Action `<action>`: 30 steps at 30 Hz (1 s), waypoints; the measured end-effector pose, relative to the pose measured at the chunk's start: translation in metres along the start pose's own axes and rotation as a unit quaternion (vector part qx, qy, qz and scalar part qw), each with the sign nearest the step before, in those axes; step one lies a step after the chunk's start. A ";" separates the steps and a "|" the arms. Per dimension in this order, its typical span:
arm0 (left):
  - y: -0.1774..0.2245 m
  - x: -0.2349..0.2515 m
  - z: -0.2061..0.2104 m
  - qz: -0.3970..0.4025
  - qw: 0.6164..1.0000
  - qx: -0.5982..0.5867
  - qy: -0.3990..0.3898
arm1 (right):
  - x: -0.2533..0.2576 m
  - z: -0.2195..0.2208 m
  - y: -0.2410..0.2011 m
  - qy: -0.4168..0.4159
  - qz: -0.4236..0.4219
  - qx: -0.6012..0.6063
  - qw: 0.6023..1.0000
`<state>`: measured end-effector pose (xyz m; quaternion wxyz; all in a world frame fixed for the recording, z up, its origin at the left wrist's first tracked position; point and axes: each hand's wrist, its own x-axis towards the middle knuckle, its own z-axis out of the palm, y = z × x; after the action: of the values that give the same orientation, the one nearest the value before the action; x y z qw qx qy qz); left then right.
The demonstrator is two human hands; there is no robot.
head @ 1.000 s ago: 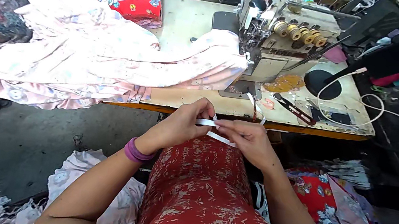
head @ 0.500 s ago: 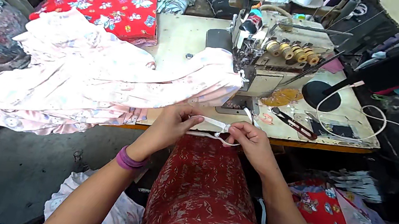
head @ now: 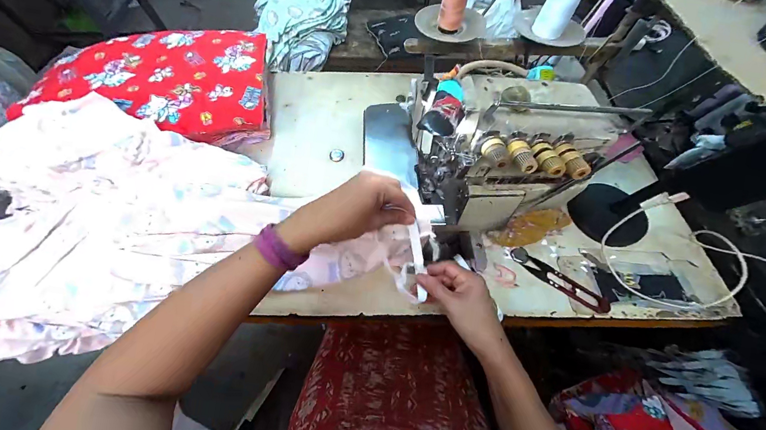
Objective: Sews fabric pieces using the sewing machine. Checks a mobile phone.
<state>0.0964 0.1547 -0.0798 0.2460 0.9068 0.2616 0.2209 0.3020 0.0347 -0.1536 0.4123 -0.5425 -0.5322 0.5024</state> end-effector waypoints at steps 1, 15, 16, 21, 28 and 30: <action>0.006 -0.006 0.002 -0.008 1.000 -0.020 -0.007 | -0.006 0.002 0.005 -0.007 -0.005 0.016 1.000; 0.016 0.009 0.005 -0.112 0.984 0.136 0.003 | 0.031 0.053 0.020 0.217 -0.109 0.098 0.965; 0.017 0.010 0.004 -0.126 0.981 0.144 -0.007 | 0.031 0.052 0.022 0.235 -0.124 0.083 0.961; 0.020 0.010 0.009 -0.127 0.989 0.065 0.041 | 0.024 0.032 0.023 0.264 -0.144 0.050 0.952; 0.046 0.012 -0.004 -0.128 0.987 -0.090 0.019 | 0.010 0.017 0.001 0.121 -0.064 0.114 0.984; 0.049 0.010 -0.008 -0.128 0.987 -0.093 0.017 | 0.010 0.016 -0.001 0.119 -0.070 0.109 0.984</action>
<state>0.1179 0.1268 -0.0427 0.3508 0.8350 0.3581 0.2266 0.2857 0.0433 -0.1563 0.5635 -0.5119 -0.4580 0.4590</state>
